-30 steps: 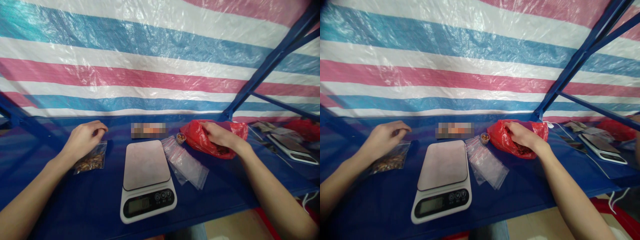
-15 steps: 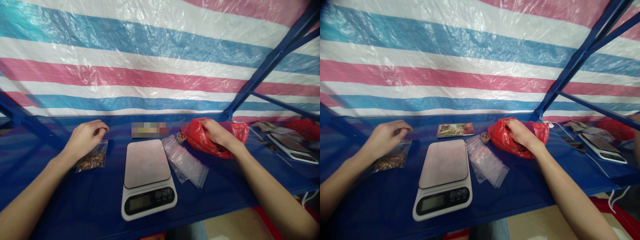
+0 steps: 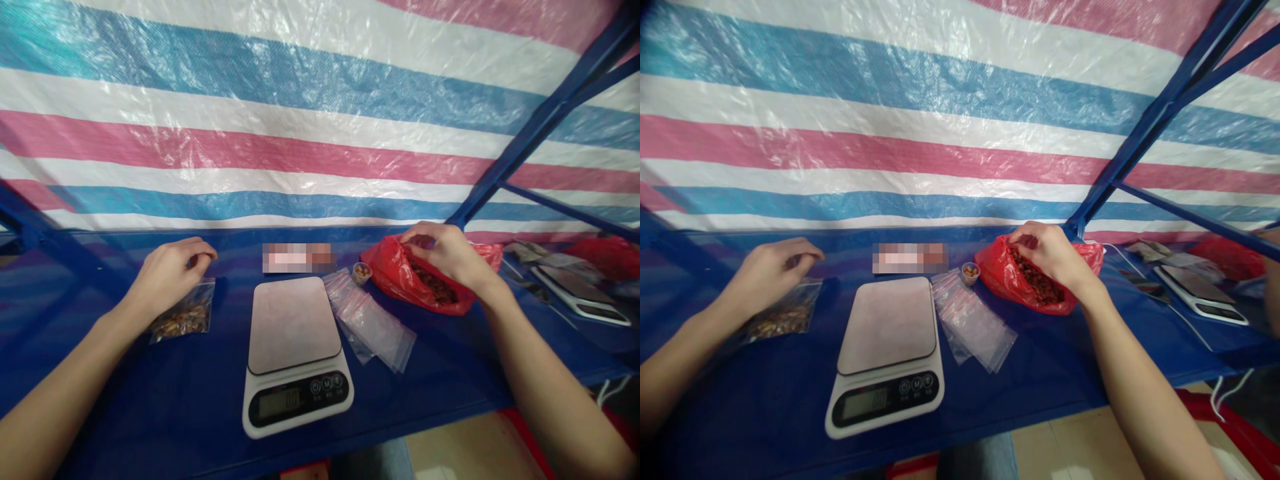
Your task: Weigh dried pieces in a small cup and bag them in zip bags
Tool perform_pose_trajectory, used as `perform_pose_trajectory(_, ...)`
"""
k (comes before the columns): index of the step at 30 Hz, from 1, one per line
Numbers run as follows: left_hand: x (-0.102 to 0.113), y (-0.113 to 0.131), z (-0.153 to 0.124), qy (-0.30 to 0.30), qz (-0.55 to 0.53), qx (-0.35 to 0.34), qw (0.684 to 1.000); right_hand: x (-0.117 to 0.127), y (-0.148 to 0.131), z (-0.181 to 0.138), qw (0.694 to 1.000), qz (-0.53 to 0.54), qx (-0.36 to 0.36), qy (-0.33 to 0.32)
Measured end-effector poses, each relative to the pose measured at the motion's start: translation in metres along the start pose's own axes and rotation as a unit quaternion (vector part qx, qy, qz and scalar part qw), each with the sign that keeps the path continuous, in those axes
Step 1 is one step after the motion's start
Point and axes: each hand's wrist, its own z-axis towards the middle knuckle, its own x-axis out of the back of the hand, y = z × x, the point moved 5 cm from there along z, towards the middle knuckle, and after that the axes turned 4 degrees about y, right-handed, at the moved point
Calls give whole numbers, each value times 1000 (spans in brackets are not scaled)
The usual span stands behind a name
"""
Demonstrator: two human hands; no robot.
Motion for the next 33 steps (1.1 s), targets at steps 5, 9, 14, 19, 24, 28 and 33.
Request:
perform_pose_trajectory(5, 1, 3, -1, -10, -7, -10, 1000, 12, -11, -3, 998, 54, -29, -1)
perform_pose_trajectory(9, 2, 2, -1, -10, -14, -4, 1000, 28, -18, -4, 995, 85, -36, 29)
perform_pose_trajectory(14, -1, -1, 0, -8, -15, -1, 1000, 26, -40, -4, 987, 156, -36, 23)
perform_pose_trajectory(19, -5, -4, 1, -8, -9, -5, 1000, -19, -73, -2, 976, 205, 1, -73)
perform_pose_trajectory(24, -7, -4, 1, -22, 10, -14, 1000, -47, -75, -2, 979, 172, 24, -111)
perform_pose_trajectory(28, -6, -4, 1, -22, 4, -19, 1000, -49, -72, -1, 980, 161, 29, -115)
perform_pose_trajectory(33, -4, -3, 2, -8, -16, -10, 1000, -50, -75, -1, 976, 166, 48, -130)
